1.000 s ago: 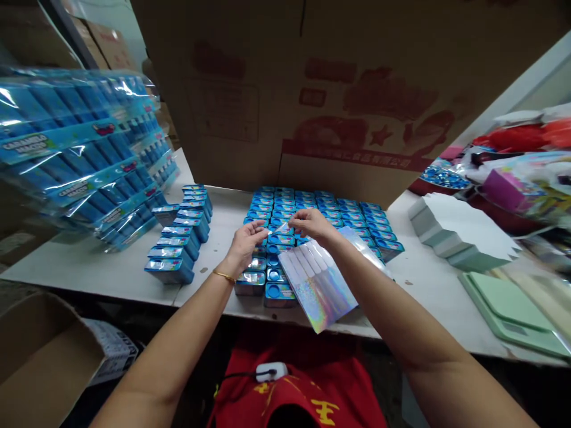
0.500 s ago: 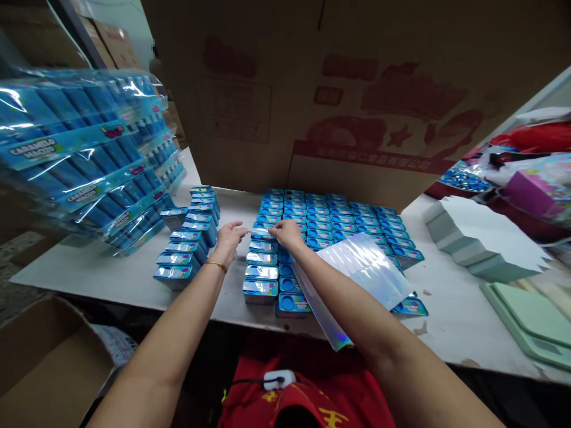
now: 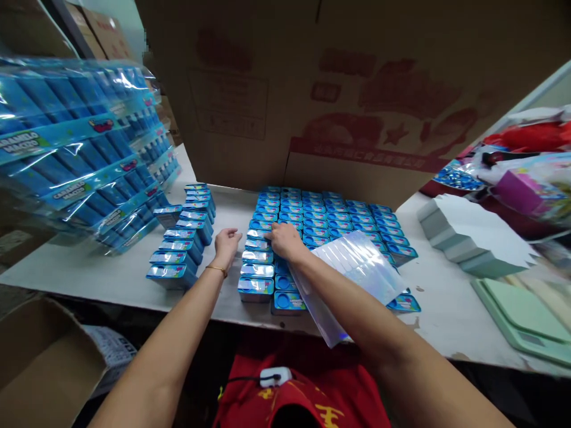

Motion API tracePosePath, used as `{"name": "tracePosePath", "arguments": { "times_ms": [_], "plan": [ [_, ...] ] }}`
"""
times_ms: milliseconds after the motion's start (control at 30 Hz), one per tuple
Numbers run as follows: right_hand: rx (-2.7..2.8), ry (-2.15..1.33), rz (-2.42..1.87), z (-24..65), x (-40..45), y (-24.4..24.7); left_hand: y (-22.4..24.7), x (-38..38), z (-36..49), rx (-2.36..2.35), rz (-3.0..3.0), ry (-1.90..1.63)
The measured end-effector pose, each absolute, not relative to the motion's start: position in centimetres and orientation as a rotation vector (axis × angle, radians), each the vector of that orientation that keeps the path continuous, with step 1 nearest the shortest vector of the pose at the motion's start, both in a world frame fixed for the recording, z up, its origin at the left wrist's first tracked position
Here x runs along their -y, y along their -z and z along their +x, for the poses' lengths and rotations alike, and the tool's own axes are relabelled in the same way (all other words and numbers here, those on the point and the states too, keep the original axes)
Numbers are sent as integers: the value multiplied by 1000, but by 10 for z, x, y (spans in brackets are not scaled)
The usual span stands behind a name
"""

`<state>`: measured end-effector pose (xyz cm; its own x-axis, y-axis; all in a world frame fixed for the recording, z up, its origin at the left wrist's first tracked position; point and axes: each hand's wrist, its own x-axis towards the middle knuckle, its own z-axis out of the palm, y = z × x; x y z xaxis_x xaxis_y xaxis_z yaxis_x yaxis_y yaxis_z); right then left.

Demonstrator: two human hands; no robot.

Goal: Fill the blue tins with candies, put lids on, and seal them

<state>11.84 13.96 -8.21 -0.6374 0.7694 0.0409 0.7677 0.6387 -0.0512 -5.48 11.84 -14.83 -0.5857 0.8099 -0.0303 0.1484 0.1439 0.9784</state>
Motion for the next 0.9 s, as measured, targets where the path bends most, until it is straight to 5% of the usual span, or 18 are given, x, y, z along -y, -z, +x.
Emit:
{"name": "tracePosePath", "arguments": {
  "times_ms": [133, 433, 700, 900],
  "plan": [
    [2463, -77, -1352, 170, -154, 63, 116, -116, -25, -1852, 1288, -1446],
    [2409, -64, -1400, 331, -164, 64, 87, -118, 112, -1597, 2126, -508],
    [2694, 265, -1318, 326, -136, 89, 99, -119, 126, -1618, 2039, -670],
    [2565, 163, -1232, 333, -128, 80, 102, -115, 126, -1615, 2061, -730]
  ]
}}
